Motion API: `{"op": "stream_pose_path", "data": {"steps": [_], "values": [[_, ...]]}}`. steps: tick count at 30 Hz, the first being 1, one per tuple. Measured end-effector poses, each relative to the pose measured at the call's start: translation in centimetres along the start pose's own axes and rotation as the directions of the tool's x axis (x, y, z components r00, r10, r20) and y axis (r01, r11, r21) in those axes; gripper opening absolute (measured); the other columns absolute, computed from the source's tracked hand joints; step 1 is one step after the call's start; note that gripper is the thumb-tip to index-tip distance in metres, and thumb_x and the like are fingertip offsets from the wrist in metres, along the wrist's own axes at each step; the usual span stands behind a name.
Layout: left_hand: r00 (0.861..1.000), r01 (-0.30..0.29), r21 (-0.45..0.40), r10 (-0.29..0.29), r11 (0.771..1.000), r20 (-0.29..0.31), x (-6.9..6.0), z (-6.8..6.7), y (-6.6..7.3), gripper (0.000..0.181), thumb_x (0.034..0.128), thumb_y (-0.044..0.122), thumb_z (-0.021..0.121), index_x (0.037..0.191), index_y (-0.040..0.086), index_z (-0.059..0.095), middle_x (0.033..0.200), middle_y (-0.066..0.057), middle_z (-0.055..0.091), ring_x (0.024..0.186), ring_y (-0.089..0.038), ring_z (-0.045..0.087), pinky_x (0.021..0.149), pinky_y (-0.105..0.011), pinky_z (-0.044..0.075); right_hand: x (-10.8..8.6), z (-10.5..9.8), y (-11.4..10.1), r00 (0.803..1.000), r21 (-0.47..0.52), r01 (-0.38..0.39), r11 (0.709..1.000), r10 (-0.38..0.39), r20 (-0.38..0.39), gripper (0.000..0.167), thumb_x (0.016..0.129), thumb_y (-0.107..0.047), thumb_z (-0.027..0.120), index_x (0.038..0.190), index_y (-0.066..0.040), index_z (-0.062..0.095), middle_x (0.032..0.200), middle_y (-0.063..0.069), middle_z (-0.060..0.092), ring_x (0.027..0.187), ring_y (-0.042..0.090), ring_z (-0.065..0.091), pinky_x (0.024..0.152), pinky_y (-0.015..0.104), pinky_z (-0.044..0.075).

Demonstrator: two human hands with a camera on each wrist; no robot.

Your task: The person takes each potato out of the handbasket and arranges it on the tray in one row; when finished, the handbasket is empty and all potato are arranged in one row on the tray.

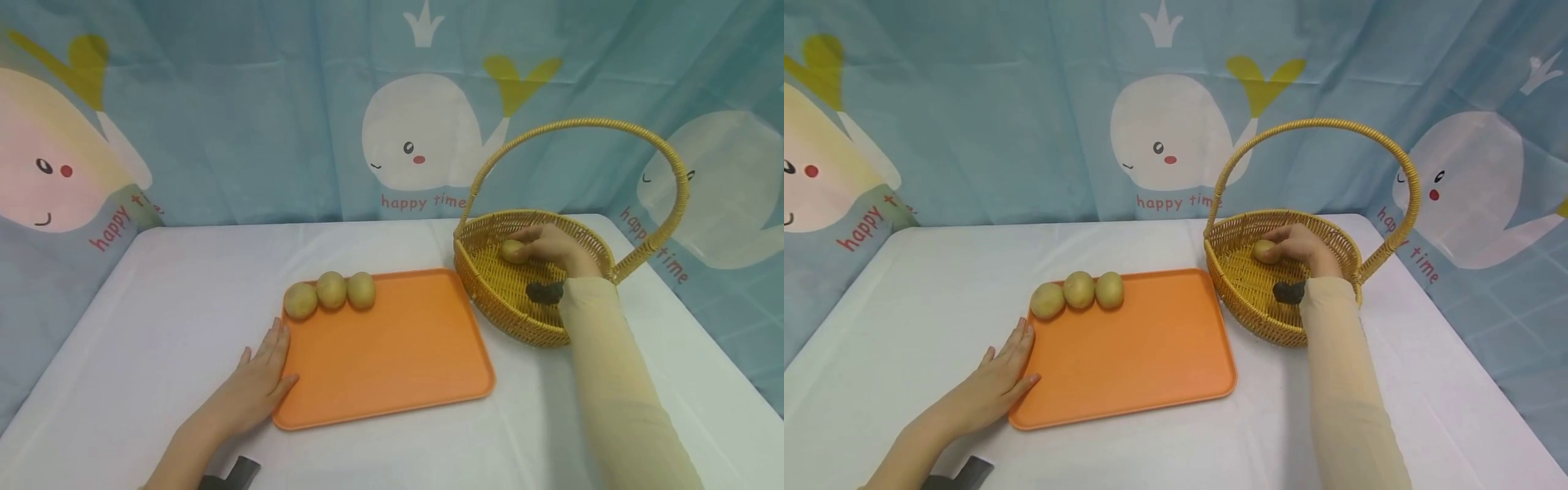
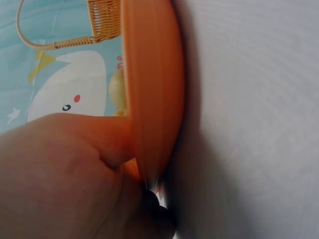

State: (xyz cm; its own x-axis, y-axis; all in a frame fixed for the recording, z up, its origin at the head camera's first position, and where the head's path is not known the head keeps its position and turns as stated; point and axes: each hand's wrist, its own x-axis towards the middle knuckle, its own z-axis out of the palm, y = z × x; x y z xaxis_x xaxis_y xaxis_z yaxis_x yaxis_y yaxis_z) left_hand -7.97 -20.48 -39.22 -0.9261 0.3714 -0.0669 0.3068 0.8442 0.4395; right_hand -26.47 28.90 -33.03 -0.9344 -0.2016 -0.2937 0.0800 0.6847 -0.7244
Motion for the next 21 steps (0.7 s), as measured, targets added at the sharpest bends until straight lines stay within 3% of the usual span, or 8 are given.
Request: {"op": "stream_pose_path", "data": {"steps": [8,21], "values": [[1.000,0.001,0.002,-0.001,1.000,-0.001,-0.05,-0.05,0.03,0.073,0.0949,0.022,0.055,0.144,-0.014,0.015,0.151,-0.031,0.007,0.138,-0.046,0.012,0.101,-0.070,0.011,0.25,0.13,0.26,0.999,0.022,0.007,1.000,-0.007,0.040,0.056,0.085,-0.011,0.067,0.134,0.006,0.046,0.143,0.024,0.038,0.130,0.039,0.033,0.108,0.054,0.023],[1.000,0.003,-0.014,-0.003,1.000,0.006,-0.03,-0.10,-0.01,0.072,0.0949,0.022,0.055,0.144,-0.013,0.016,0.152,-0.030,0.007,0.138,-0.046,0.011,0.101,-0.070,0.010,0.30,-0.02,0.99,0.998,-0.041,0.064,0.997,-0.065,-0.015,0.055,0.082,-0.015,0.072,0.128,0.009,0.053,0.134,0.025,0.049,0.124,0.035,0.042,0.106,0.051,0.028]]}}
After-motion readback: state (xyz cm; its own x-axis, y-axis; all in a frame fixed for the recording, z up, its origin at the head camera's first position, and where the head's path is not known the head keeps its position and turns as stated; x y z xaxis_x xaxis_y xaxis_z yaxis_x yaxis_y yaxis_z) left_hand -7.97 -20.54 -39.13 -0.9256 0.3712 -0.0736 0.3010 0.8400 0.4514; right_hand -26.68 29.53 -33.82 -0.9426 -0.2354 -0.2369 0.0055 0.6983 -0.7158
